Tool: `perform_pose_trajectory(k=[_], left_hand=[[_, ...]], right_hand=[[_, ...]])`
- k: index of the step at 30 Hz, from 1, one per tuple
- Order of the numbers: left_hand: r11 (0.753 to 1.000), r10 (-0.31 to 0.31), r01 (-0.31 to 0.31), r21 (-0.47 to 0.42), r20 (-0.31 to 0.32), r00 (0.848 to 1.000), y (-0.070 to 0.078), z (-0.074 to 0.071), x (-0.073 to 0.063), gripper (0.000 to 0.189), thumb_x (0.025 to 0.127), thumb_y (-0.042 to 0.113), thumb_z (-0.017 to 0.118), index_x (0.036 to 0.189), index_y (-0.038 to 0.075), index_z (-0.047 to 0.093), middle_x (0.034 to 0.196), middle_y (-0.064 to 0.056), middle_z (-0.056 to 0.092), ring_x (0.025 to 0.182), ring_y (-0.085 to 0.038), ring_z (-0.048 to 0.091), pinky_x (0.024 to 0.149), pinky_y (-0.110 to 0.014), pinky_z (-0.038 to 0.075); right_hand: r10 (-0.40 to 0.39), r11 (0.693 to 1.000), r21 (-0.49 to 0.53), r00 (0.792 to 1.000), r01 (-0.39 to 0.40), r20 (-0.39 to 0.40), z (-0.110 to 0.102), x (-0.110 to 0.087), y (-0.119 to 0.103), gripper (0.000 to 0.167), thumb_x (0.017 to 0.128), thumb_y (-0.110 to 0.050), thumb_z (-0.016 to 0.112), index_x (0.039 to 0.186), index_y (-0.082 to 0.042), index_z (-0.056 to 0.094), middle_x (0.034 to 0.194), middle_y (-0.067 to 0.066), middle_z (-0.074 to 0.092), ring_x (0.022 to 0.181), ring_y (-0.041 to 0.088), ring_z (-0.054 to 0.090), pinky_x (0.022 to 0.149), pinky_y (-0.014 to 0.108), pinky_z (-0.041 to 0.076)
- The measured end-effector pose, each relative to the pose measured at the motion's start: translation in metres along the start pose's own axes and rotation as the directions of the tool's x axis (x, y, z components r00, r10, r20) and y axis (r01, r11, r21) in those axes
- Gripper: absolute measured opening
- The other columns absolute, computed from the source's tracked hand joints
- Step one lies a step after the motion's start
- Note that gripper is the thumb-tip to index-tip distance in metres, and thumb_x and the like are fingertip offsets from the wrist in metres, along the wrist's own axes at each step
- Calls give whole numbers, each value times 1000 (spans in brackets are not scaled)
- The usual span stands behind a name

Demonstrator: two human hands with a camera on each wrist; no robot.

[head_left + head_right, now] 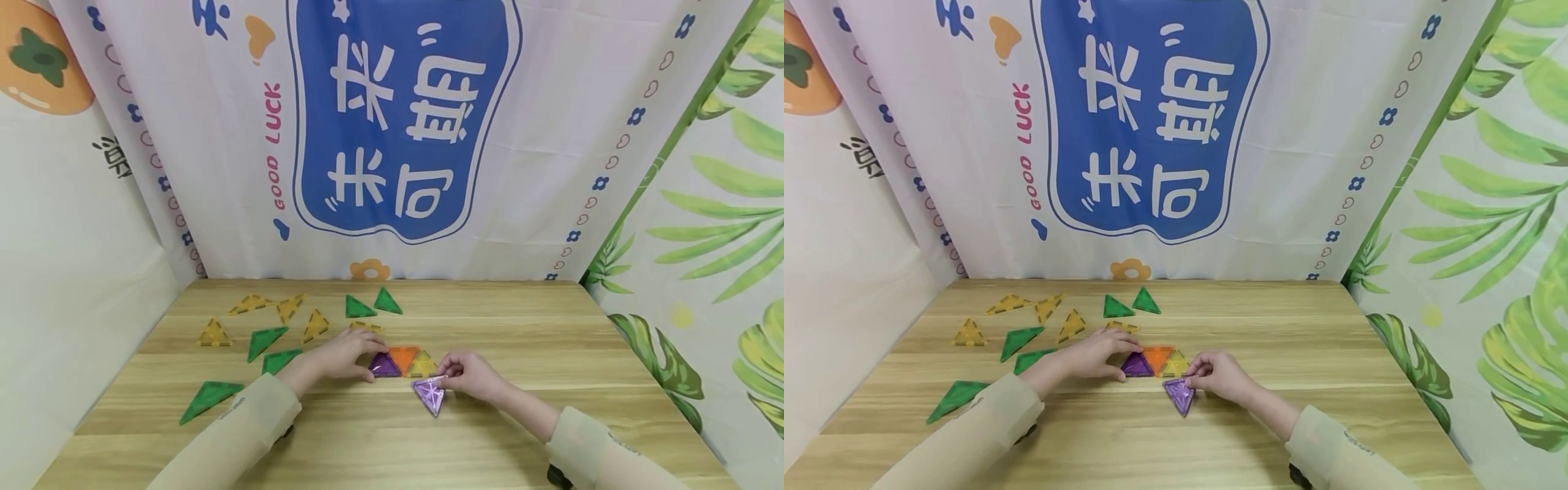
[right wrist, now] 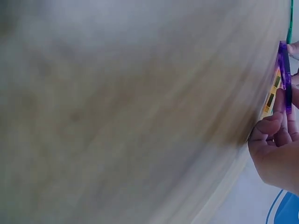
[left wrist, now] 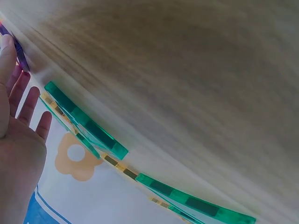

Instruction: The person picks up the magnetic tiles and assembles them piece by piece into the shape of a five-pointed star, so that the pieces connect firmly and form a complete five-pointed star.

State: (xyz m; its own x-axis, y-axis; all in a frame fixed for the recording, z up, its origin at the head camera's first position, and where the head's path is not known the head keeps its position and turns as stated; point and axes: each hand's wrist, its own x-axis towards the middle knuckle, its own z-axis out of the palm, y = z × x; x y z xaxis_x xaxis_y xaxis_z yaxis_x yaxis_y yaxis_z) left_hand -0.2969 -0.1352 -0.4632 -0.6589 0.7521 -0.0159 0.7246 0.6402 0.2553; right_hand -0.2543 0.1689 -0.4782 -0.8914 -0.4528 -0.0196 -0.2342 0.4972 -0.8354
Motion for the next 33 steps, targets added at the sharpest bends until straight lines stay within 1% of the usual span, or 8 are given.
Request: perform_pose_trajectory(k=[3,7,13,20,26,29,31,33], left_hand=[[1000,2,-2,1,-2,1000,0,0,1,59,81,42,70,132,16,56,138,-4,50,133,-30,38,108,-63,22],[1000,3,-3,3,-6,1000,0,0,1,59,81,42,70,132,15,56,138,-5,51,133,-31,38,108,-63,22],[1000,-4,4,2,-3,1000,1,0,1,59,82,41,70,133,15,55,139,-5,50,133,-30,38,109,-61,22],[1000,-9,9,-7,3,1000,2,0,0,58,82,40,70,133,16,55,139,-4,49,133,-30,38,108,-62,22],[1000,1,-1,-7,2,1000,1,1,0,58,82,39,70,133,15,55,140,-5,49,134,-31,37,108,-63,22],[1000,6,-6,-9,1,1000,0,1,0,58,82,39,70,133,16,54,140,-5,49,134,-30,37,108,-63,22],[1000,8,-8,-8,-2,1000,0,1,0,58,82,39,70,133,16,55,140,-5,49,133,-30,37,108,-63,22],[1000,5,-5,-4,-3,1000,0,1,0,58,82,39,70,133,16,55,139,-4,49,133,-30,38,108,-63,23]], right_hand=[[-38,995,-95,999,36,-17,0,1,2,16,76,-15,77,85,-8,66,79,-1,63,70,9,56,60,20,51],[-85,977,-200,996,78,-27,0,1,1,15,77,-18,77,83,-12,65,75,-5,62,65,6,54,56,20,49],[-125,944,-313,992,108,-35,1,3,-3,16,77,-25,78,78,-17,64,70,-11,59,61,3,50,54,19,46],[-121,920,-379,992,104,-23,4,7,-3,18,78,-28,77,75,-19,62,68,-12,56,60,3,49,54,20,45],[-137,894,-436,990,106,-41,5,10,-1,24,77,-30,78,75,-18,58,71,-10,55,63,4,48,56,19,44],[-161,869,-480,986,123,-38,5,10,-3,28,76,-34,79,83,-17,58,81,-8,55,72,7,52,64,23,49],[-191,847,-507,982,156,-16,4,12,-6,32,76,-37,78,94,-16,61,93,-5,57,85,11,56,78,29,52],[-237,822,-527,971,214,25,3,14,-8,41,77,-39,76,107,-16,62,109,0,58,103,18,56,93,38,48]])
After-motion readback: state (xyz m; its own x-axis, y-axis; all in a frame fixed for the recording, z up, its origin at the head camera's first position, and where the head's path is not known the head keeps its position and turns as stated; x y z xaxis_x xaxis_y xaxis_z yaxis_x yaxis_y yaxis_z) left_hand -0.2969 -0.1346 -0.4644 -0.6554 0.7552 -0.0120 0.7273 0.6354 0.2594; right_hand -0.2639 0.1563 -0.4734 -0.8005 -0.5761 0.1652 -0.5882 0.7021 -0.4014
